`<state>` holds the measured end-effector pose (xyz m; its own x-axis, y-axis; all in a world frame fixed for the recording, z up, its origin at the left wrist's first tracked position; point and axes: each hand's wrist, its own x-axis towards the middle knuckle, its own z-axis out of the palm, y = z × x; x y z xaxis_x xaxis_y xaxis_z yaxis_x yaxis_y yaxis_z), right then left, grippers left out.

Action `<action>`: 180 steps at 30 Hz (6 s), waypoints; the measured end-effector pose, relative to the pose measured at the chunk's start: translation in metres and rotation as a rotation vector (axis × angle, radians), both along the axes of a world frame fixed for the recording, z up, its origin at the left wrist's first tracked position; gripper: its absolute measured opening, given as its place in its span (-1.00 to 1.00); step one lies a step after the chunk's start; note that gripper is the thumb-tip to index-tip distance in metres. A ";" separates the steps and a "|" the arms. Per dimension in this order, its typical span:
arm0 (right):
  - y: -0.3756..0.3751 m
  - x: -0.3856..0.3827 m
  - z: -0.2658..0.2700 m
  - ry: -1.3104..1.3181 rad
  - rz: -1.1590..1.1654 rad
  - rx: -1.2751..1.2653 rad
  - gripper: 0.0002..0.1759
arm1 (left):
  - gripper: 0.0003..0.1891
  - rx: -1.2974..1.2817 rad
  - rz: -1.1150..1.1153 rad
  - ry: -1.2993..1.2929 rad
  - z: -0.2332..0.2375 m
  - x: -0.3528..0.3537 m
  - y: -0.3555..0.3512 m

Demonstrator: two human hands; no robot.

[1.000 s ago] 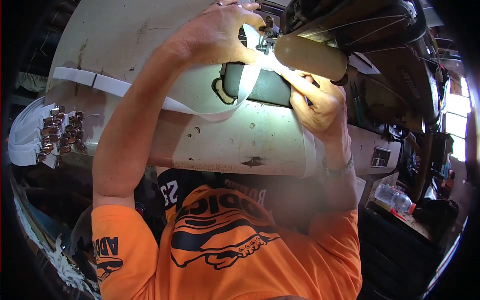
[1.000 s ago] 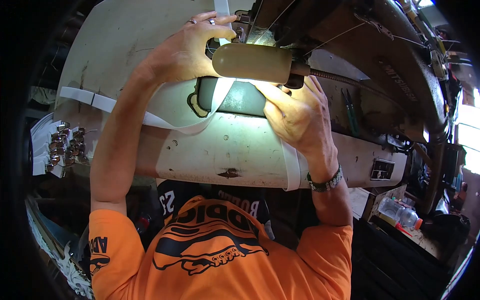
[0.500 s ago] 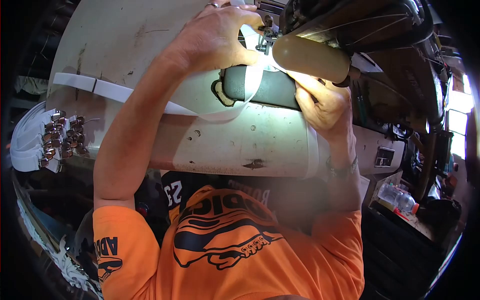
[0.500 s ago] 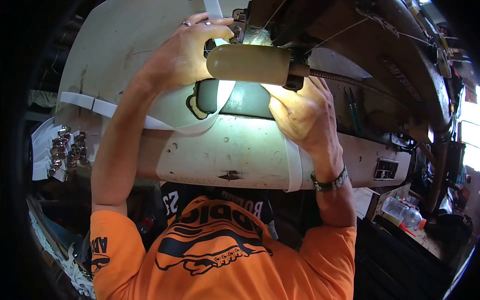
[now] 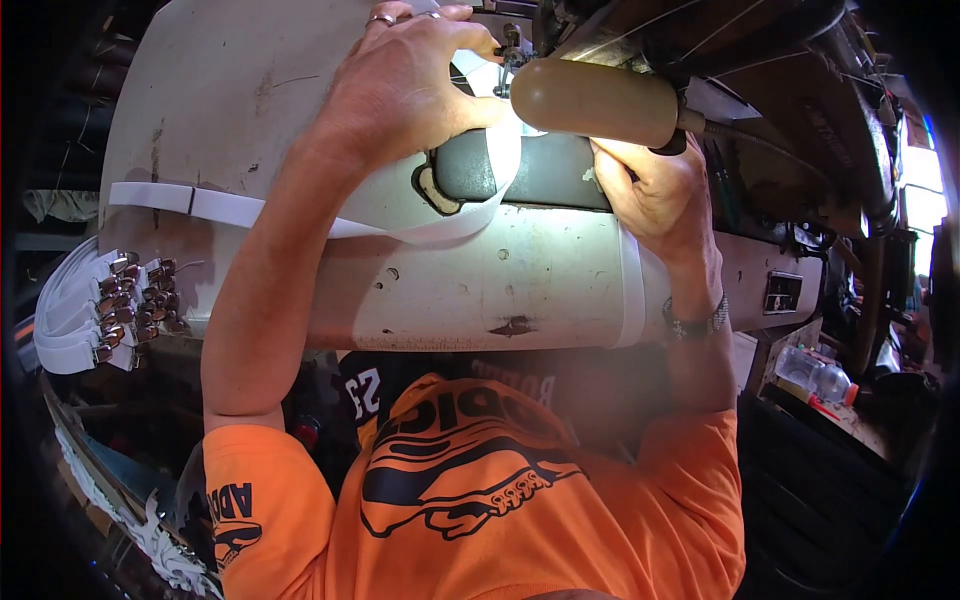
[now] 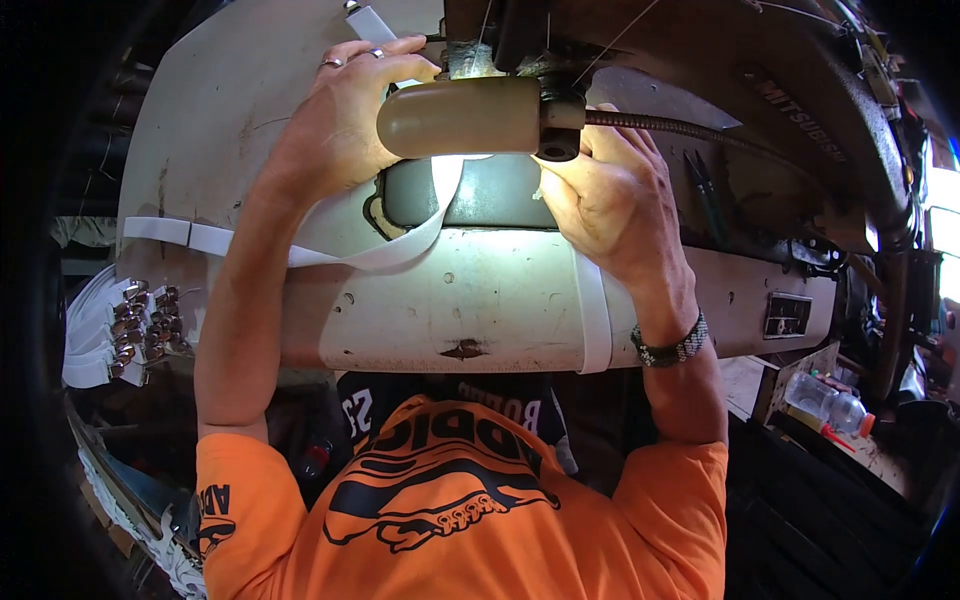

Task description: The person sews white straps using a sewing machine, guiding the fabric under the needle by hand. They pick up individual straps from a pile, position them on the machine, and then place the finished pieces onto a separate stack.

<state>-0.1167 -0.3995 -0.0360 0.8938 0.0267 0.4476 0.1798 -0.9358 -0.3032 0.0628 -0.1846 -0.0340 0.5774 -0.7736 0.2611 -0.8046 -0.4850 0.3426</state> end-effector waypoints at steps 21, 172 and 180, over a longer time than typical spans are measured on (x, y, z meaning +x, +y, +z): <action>0.005 0.001 0.007 -0.059 -0.059 -0.032 -0.94 | -0.42 0.006 0.017 0.028 0.007 0.003 0.000; -0.029 0.029 0.028 0.121 -0.022 0.086 -0.86 | -0.73 -0.057 0.065 0.198 0.017 -0.043 0.007; -0.033 0.029 0.027 0.142 -0.030 0.004 -0.84 | -0.75 -0.088 0.059 0.192 0.015 -0.044 0.006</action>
